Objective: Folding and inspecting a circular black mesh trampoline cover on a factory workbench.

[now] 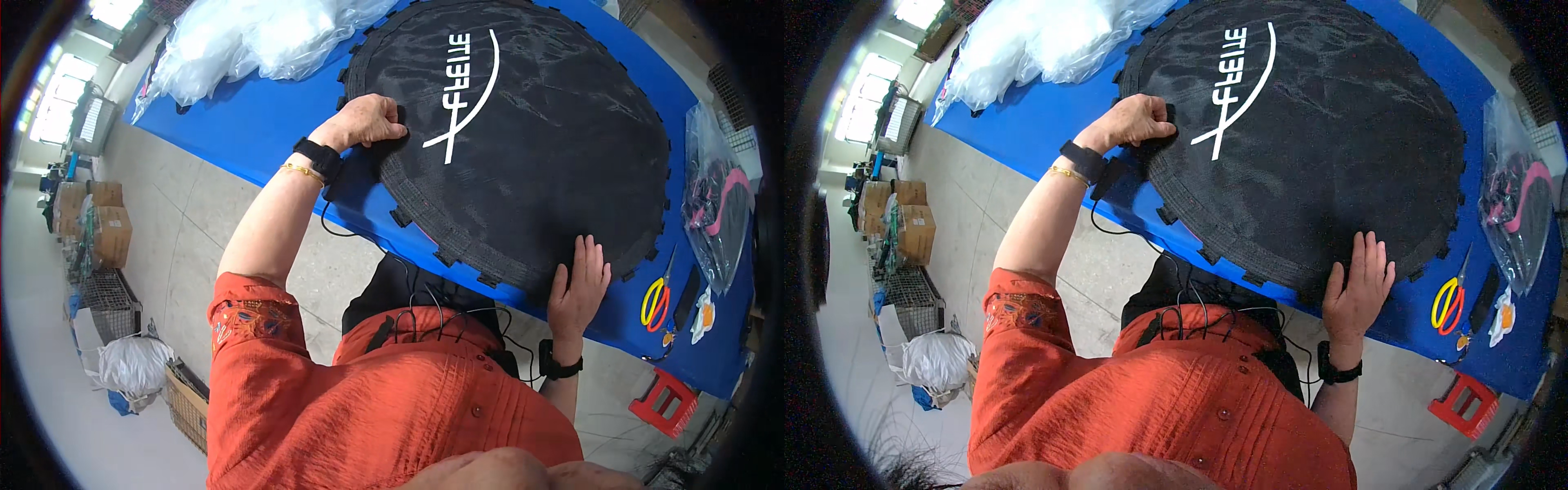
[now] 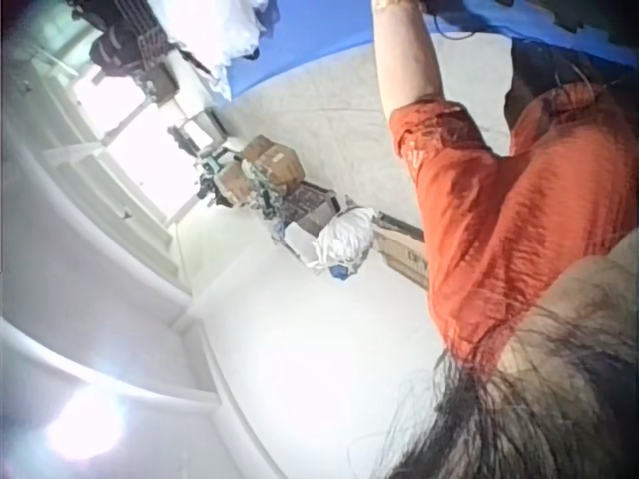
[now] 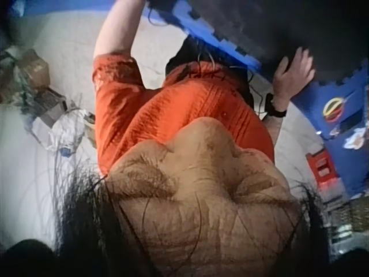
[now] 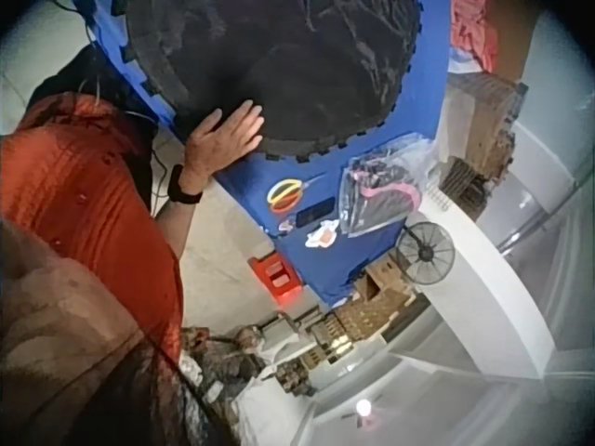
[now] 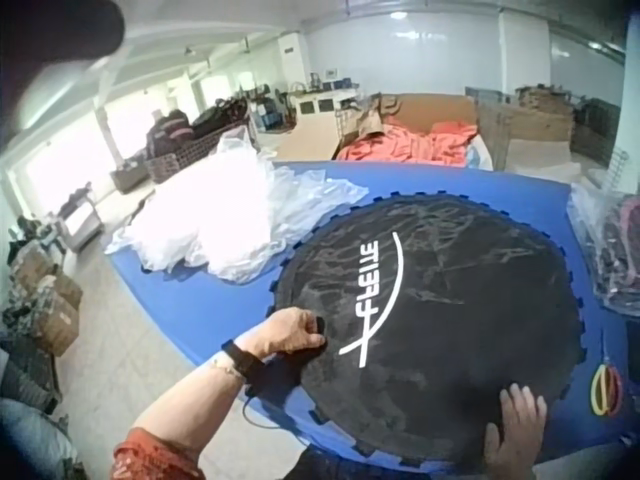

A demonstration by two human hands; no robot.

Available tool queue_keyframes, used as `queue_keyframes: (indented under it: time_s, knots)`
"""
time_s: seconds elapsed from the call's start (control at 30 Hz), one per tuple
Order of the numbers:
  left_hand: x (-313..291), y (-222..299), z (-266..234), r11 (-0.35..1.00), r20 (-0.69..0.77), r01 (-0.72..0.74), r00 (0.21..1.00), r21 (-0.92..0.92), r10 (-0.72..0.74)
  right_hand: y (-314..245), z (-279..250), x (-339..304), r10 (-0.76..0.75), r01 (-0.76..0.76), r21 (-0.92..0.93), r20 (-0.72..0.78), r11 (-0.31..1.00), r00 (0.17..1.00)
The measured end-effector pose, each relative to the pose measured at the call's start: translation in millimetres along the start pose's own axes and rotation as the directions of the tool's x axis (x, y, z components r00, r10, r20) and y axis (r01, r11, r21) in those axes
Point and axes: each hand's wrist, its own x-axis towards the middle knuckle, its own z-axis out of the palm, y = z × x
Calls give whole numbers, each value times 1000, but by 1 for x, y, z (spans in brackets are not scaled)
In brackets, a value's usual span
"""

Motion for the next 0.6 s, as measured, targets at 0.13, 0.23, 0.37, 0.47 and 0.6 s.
queue_keyframes:
  time_s: [0.13,0.23,0.37,0.47,0.6]
  knots:
    - [0,9,3,999,-27,38,999,38,-37,0,0,0,6,-6,-7,-3,1000,1000]
    - [3,7,5,996,-48,32,998,87,-28,-1,-1,0,-2,2,17,-11,1000,1000]
    - [3,-2,1,999,-10,-19,1000,33,19,-1,0,0,8,-8,12,-5,1000,1000]
    - [1,2,0,1000,-8,-5,1000,23,5,-2,-1,1,3,-3,15,-5,1000,1000]
    - [3,12,5,995,-63,47,997,86,-42,-2,-1,1,7,-7,16,-9,1000,1000]
